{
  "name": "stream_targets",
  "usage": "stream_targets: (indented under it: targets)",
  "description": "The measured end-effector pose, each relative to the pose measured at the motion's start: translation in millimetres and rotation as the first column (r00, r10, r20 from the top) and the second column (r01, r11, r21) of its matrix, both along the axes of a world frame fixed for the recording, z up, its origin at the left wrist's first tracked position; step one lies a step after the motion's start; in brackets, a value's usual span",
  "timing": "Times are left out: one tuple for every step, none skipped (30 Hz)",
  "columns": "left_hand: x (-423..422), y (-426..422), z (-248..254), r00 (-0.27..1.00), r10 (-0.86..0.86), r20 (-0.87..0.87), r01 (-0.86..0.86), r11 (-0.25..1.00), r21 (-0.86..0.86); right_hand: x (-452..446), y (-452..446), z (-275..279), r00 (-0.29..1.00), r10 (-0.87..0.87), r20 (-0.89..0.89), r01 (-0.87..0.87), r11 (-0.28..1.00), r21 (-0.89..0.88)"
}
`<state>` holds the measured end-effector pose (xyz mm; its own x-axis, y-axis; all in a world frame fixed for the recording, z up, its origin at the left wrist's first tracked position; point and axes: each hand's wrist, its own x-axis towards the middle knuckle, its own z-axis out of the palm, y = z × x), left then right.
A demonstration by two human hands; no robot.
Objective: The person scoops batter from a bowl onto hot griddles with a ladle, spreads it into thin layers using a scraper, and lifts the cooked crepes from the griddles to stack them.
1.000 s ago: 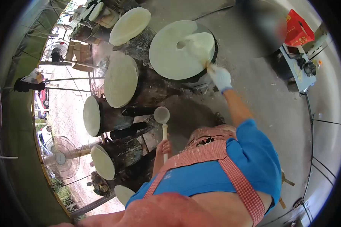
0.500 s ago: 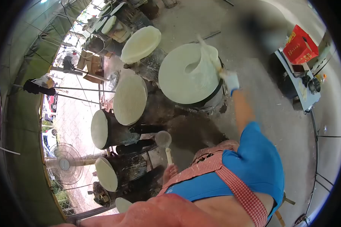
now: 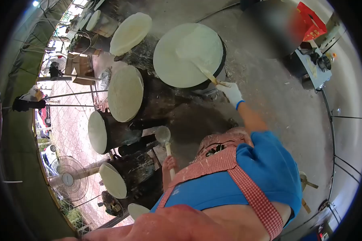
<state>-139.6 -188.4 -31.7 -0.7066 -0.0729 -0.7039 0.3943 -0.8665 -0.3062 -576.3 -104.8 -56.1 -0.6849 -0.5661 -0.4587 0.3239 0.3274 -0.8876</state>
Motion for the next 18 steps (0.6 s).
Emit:
stream_targets:
  targets:
    - [-1.7, 0.1, 2.7, 0.997, 0.020, -0.080, -0.018, 0.999, 0.027, -4.3, 5.9, 2.0, 1.000, 0.000, 0.006, 0.000, 1.000, 0.001]
    - [-1.1, 0.1, 2.3, 0.988, 0.031, -0.151, -0.023, 0.998, 0.050, -20.3, 10.4, 8.9, 0.989, 0.047, -0.142, -0.038, 0.997, 0.066]
    - [0.1, -2.1, 0.9, 0.976, 0.043, -0.214, -0.031, 0.998, 0.059, -37.3, 10.0, 10.7, 0.954, 0.096, -0.285, -0.062, 0.990, 0.129]
    - [-0.6, -6.1, -1.0, 0.961, 0.043, -0.274, -0.024, 0.997, 0.070, -60.1, 1.6, -1.2, 0.951, 0.083, -0.297, -0.054, 0.993, 0.106]
    - [-3.2, -9.6, -3.2, 0.943, 0.039, -0.330, -0.014, 0.997, 0.078, -88.2, -8.8, -18.8, 0.790, -0.023, -0.613, 0.057, 0.998, 0.037]
    - [-5.4, -15.0, -6.9, 0.927, 0.024, -0.374, 0.008, 0.996, 0.084, -112.4, -18.6, -28.0, 0.522, -0.128, -0.843, 0.148, 0.987, -0.059]
    - [-8.7, -20.5, -9.1, 0.927, 0.012, -0.374, 0.015, 0.998, 0.069, -127.2, -30.7, -24.9, 0.514, -0.144, -0.845, 0.162, 0.984, -0.069]
    - [-11.6, -26.1, -11.8, 0.927, 0.000, -0.374, 0.022, 0.998, 0.053, -136.0, -44.5, -24.0, 0.450, 0.069, -0.890, 0.158, 0.975, 0.155]
    - [-16.8, -26.0, -3.9, 0.932, 0.000, -0.362, 0.014, 0.999, 0.035, -134.5, -54.2, -19.6, 0.389, 0.291, -0.874, 0.162, 0.913, 0.376]
    - [-23.3, -29.1, 3.6, 0.935, 0.001, -0.354, 0.012, 0.999, 0.034, -127.7, -57.5, -16.3, 0.397, 0.290, -0.871, 0.157, 0.913, 0.376]
    - [-48.2, -31.6, 31.2, 0.931, 0.182, -0.315, -0.109, 0.965, 0.237, -114.7, -54.0, -0.6, 0.274, 0.414, -0.868, 0.066, 0.892, 0.446]
    - [-63.0, -32.1, 47.8, 0.901, 0.364, -0.236, -0.239, 0.871, 0.430, -101.7, -46.0, 14.5, 0.131, 0.524, -0.842, -0.027, 0.851, 0.525]
    - [-54.9, -46.4, 19.3, 0.945, 0.200, -0.261, -0.153, 0.970, 0.190, -98.0, -34.6, 28.4, 0.094, 0.548, -0.831, -0.085, 0.836, 0.542]
    - [-43.2, -64.9, -16.5, 0.971, 0.032, -0.237, -0.047, 0.997, -0.061, -101.4, -24.2, 31.8, 0.084, 0.557, -0.826, -0.113, 0.829, 0.548]
    - [-53.0, -82.6, -25.0, 0.944, -0.065, -0.323, 0.043, 0.996, -0.073, -107.3, -11.3, 30.3, 0.119, 0.570, -0.813, -0.040, 0.821, 0.570]
    - [-71.7, -91.1, -13.3, 0.964, -0.068, -0.255, 0.039, 0.992, -0.118, -111.9, -3.6, 26.5, 0.154, 0.576, -0.803, 0.037, 0.809, 0.587]
    - [-93.7, -98.0, 1.4, 0.979, -0.071, -0.190, 0.040, 0.986, -0.161, -110.6, -0.4, 16.5, 0.140, 0.578, -0.804, 0.022, 0.810, 0.586]
    - [-113.6, -106.3, 6.5, 0.979, -0.058, -0.197, 0.021, 0.983, -0.181, -104.6, 4.2, 0.9, 0.183, 0.528, -0.829, 0.093, 0.830, 0.549]
